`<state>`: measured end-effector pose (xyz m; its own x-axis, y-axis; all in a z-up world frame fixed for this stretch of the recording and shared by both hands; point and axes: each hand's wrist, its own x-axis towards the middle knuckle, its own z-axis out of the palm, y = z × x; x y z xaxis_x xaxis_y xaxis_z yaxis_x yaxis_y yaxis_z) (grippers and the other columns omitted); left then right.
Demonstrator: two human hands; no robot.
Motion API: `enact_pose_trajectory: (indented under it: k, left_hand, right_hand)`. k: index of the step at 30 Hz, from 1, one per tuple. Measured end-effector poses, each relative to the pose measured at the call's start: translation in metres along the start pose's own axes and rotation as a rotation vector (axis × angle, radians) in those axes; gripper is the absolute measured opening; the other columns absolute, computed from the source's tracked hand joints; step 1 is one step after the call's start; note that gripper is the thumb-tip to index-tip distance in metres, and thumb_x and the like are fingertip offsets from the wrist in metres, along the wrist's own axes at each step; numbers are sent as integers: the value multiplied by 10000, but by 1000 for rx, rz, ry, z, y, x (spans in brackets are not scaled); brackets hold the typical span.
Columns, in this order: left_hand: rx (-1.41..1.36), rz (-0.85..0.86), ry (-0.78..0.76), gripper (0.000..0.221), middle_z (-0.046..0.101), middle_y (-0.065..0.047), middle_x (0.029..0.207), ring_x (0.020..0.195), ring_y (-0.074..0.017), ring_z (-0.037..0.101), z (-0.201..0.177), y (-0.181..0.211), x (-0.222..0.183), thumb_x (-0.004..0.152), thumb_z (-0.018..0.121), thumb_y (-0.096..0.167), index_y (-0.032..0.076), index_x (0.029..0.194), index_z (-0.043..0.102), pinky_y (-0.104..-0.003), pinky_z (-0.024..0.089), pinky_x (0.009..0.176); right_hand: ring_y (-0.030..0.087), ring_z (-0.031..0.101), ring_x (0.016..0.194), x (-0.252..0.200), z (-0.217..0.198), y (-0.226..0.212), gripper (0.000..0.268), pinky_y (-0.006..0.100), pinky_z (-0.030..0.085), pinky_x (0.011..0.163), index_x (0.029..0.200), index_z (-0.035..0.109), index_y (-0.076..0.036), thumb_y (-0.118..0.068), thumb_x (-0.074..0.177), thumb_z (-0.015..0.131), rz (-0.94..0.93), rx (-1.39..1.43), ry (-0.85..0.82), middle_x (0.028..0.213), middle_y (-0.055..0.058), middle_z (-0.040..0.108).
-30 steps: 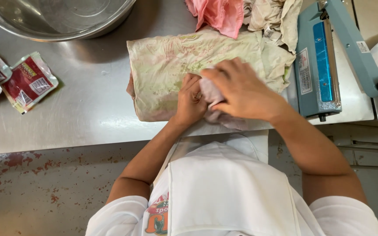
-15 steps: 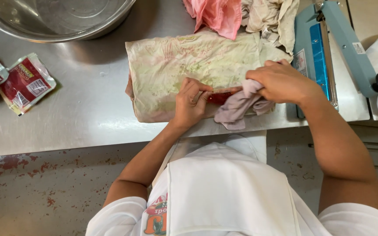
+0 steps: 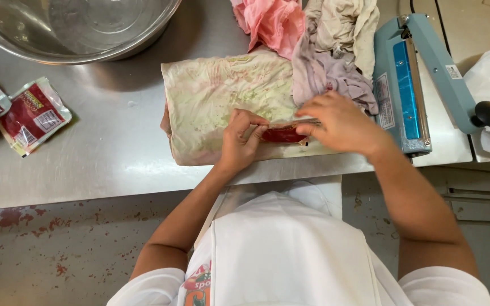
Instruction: The person wipes down food packets with a cloth, seals them using a heat-sealer, and places them into a bowl.
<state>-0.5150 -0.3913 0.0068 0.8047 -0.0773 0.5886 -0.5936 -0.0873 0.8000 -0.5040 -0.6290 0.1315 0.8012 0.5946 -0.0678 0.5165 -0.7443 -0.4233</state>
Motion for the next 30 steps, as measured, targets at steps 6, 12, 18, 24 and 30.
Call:
enact_pose_trajectory:
  k: [6, 12, 18, 24, 30]
  left_hand:
    - [-310, -201, 100, 188, 621, -22, 1078, 1024, -135, 588, 19, -22, 0, 1033, 680, 205, 99, 1156, 587, -338, 485, 973]
    - [-1493, -904, -33, 711, 585, -122, 1379, 1183, -324, 669, 80, 39, -8, 980, 512, 717, 163, 1425, 487, -489, 590, 957]
    - [-1546, -1221, -520, 822, 391, -215, 1510, 1264, -437, 515, 150, 1, -32, 898, 699, 571, 151, 1524, 370, -569, 514, 1018]
    - [-1354, -1277, -624, 755, 359, -258, 1461, 1273, -466, 463, 206, 5, 22, 830, 740, 473, 279, 1416, 305, -556, 539, 968]
    - [-1070, -1324, -390, 767, 537, -173, 1371, 1315, -406, 496, 229, -17, 75, 792, 717, 279, 253, 1461, 343, -552, 505, 1018]
  right_hand:
    - [218, 584, 915, -20, 32, 14, 228, 390, 397, 814, 865, 637, -230, -392, 1023, 617, 48, -158, 267, 806, -38, 599]
    - [246, 663, 752, -86, 6, 3, 133, 312, 515, 726, 882, 724, -125, -167, 1006, 748, 212, 169, 588, 707, 24, 618]
    - [216, 573, 626, -159, 6, 61, 300, 334, 375, 503, 1088, 707, -33, -254, 1123, 507, 831, 341, 387, 815, 113, 687]
    - [292, 536, 770, -188, 12, 159, 446, 472, 373, 673, 913, 596, 4, -373, 1151, 602, 1111, 342, 543, 774, 105, 510]
    - [26, 528, 469, -164, 41, 321, 376, 158, 417, 451, 713, 587, -225, -218, 1088, 565, 644, 1520, 807, 587, -88, 547]
